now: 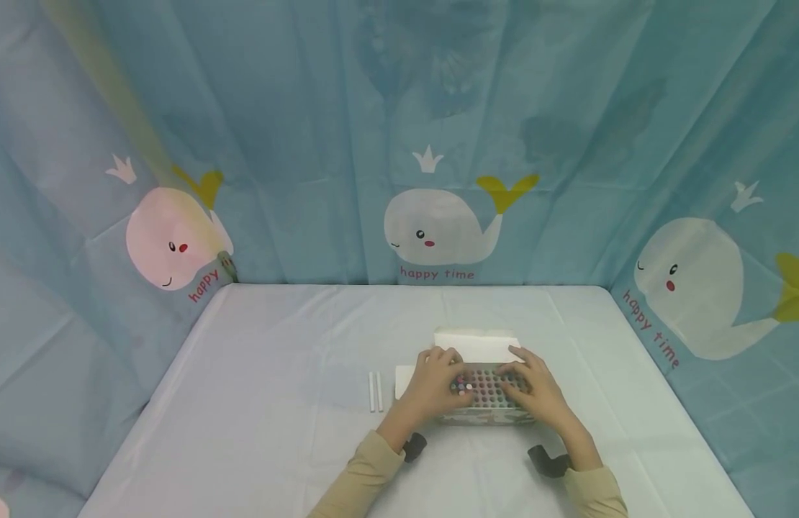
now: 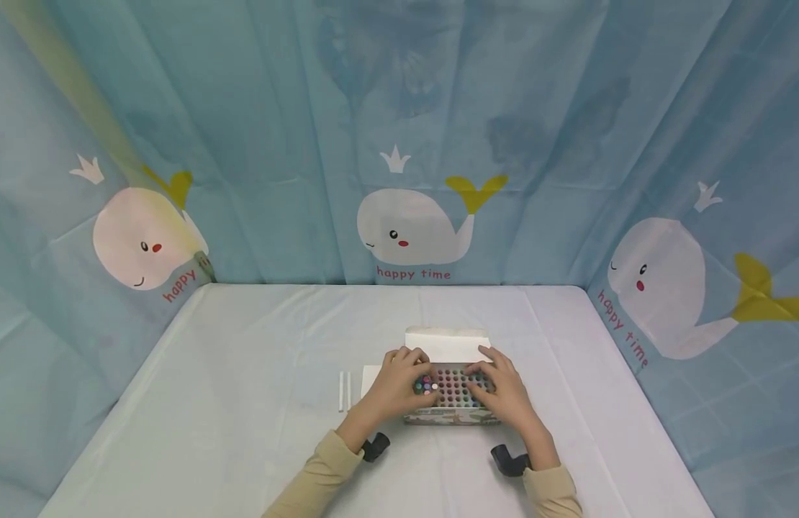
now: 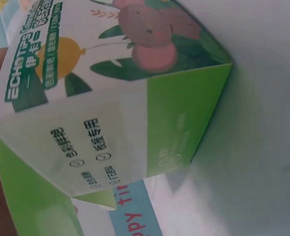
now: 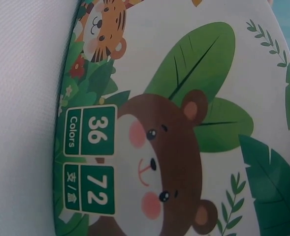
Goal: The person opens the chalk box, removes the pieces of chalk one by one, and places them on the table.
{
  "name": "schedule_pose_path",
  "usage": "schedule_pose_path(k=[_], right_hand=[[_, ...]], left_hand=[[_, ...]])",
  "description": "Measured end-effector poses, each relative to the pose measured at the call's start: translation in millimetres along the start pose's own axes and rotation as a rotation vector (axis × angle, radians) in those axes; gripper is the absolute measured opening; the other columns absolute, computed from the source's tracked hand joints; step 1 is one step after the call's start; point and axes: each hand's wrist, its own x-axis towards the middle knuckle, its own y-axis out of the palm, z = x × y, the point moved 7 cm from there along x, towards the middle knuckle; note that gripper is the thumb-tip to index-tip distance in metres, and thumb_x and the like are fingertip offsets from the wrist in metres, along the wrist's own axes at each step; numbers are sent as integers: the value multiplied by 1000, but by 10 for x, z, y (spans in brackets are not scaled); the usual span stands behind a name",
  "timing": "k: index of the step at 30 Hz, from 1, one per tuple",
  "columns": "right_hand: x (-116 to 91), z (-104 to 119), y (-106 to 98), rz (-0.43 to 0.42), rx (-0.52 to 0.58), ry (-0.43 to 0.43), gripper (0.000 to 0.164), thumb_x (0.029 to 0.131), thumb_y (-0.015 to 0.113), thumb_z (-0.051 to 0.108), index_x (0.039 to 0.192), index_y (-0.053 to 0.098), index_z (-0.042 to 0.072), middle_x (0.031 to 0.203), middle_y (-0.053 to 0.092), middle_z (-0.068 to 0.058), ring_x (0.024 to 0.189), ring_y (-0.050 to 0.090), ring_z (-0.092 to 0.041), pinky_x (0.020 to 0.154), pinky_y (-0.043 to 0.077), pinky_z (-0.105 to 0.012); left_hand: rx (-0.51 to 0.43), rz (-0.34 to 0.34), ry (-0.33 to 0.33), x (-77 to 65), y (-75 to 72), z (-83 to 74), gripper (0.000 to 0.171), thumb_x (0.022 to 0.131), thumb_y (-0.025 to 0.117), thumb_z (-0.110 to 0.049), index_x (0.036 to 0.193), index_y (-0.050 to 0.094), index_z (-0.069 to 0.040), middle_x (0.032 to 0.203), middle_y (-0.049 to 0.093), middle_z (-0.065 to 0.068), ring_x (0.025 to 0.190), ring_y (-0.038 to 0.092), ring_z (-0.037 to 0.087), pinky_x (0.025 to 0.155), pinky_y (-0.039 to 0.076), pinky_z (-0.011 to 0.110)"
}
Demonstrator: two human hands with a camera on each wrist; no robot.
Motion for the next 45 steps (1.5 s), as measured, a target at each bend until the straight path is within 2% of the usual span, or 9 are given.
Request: schedule_pose_path(k=[5, 10, 14, 18, 20, 26, 29, 36, 45], right_hand=[[-17, 1, 3, -11, 3, -5, 19, 78, 65, 27, 96, 60, 22, 134, 36, -12, 122, 27, -38, 88, 27, -62], [-23, 0, 4, -23, -2, -14, 19, 78, 65, 28, 95, 60, 22, 133, 36, -13, 122, 28, -39, 88, 27, -62], [-20, -4, 12, -22, -10, -14, 19, 77, 66, 27, 94, 59, 22, 133, 36, -12, 121, 28, -39, 88, 28, -62], [-23, -16, 8, -13, -1, -1, 19, 78, 64, 29, 96, 59, 24, 134, 35, -11, 123, 26, -38, 90, 26, -61], [-26, -16, 4, -6, 10, 3, 18, 79, 62, 31, 96, 58, 24, 134, 34, -12, 124, 25, -38, 89, 26, -62], [-25, 6, -17, 5, 36, 7, 19, 80, 61, 33, 96, 59, 24, 135, 33, -13, 124, 25, -39, 88, 26, -63], [-20, 10, -20, 8, 35, 6, 18, 80, 61, 33, 96, 59, 23, 135, 33, -13, 124, 24, -39, 88, 26, -62], [-15, 13, -19, -7, 23, -4, 18, 79, 63, 29, 95, 60, 22, 134, 35, -14, 123, 26, -39, 87, 27, -62], [-18, 18, -19, 5, 30, 13, 17, 79, 63, 29, 94, 60, 22, 134, 34, -12, 123, 26, -38, 88, 28, -60]], left_hand=[[51, -27, -4, -19, -31, -50, 25, 71, 61, -44, 89, 62, -27, 93, 47, -12, 88, 40, 8, 92, 32, 41], [15, -38, -29, -25, -50, -77, 18, 74, 61, -40, 86, 62, -26, 90, 48, -12, 86, 41, 7, 94, 32, 41], [-114, -62, -41, -22, -101, -90, 17, 79, 59, -36, 90, 62, -24, 87, 56, -12, 81, 45, 6, 92, 34, 40], [-276, -132, -46, -9, -203, -78, 16, 82, 57, -33, 94, 62, -23, 84, 63, -12, 79, 51, 3, 92, 34, 39], [-310, -167, -47, -2, -254, -66, 16, 83, 56, -34, 95, 62, -24, 86, 64, -14, 81, 53, 2, 92, 33, 38], [-312, -271, -28, 13, -385, -41, 17, 85, 54, -34, 97, 61, -26, 87, 63, -16, 82, 53, -1, 90, 36, 32], [-350, -315, -26, 5, -451, -14, 16, 84, 55, -33, 97, 61, -26, 87, 62, -16, 82, 53, -1, 88, 36, 30], [-388, -421, -3, -62, -631, 81, 15, 82, 59, -28, 95, 63, -22, 84, 63, -13, 80, 54, 0, 86, 36, 31], [-332, -468, -79, -199, -833, 352, 15, 80, 61, -28, 95, 64, -23, 82, 62, -13, 79, 54, 2, 87, 34, 37]])
